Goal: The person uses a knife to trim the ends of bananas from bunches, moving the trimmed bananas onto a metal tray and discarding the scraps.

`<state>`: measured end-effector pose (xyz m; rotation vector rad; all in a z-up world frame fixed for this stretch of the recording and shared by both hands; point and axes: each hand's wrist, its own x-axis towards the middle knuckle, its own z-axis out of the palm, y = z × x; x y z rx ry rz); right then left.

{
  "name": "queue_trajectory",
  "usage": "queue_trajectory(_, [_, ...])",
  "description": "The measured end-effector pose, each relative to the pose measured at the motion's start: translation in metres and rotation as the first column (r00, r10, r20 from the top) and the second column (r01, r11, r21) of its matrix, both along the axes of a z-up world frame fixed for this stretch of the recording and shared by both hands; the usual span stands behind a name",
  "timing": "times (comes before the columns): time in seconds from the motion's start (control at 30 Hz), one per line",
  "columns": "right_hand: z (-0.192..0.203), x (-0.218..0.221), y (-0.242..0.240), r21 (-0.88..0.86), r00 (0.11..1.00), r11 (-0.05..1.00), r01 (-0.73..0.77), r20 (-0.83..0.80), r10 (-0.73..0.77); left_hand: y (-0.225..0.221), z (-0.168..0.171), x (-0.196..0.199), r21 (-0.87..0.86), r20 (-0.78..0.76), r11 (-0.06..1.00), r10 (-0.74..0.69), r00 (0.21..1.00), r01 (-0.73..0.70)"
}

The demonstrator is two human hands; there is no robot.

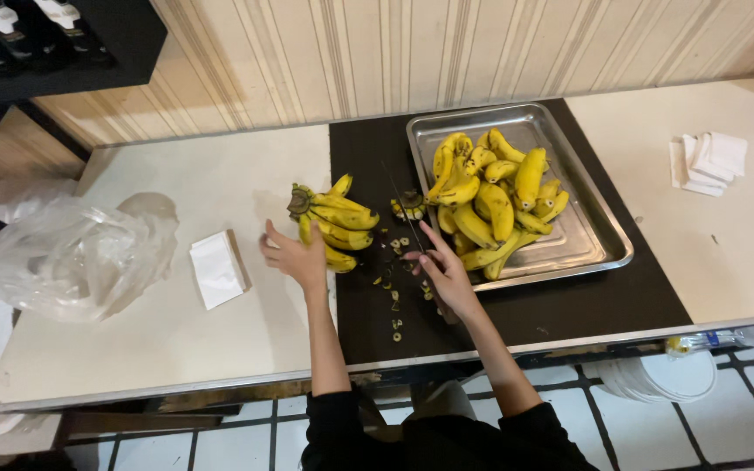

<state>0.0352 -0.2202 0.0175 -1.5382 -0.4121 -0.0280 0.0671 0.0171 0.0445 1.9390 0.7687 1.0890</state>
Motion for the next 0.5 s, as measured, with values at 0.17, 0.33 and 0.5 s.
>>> queue_trajectory(0.17, [0.008, -0.001, 0.003, 0.032, 0.999, 0.999, 0.010, -0.044, -0.008, 0.011, -0.014, 0.020, -0.429, -0.089, 0.836, -0.416, 0.905, 0.342])
queue_trajectory(0.33, [-0.006, 0.001, 0.002, 0.098, 0.993, 0.995, 0.034, -0.115, -0.022, 0.034, -0.013, 0.039, -0.469, -0.187, 0.783, -0.540, 0.821, 0.408])
queue_trajectory(0.5, [-0.005, -0.001, 0.010, 0.256, 0.968, 0.965, 0.058, -0.252, 0.008, 0.058, 0.017, 0.026, -0.506, -0.154, 0.593, -0.776, 0.611, 0.626])
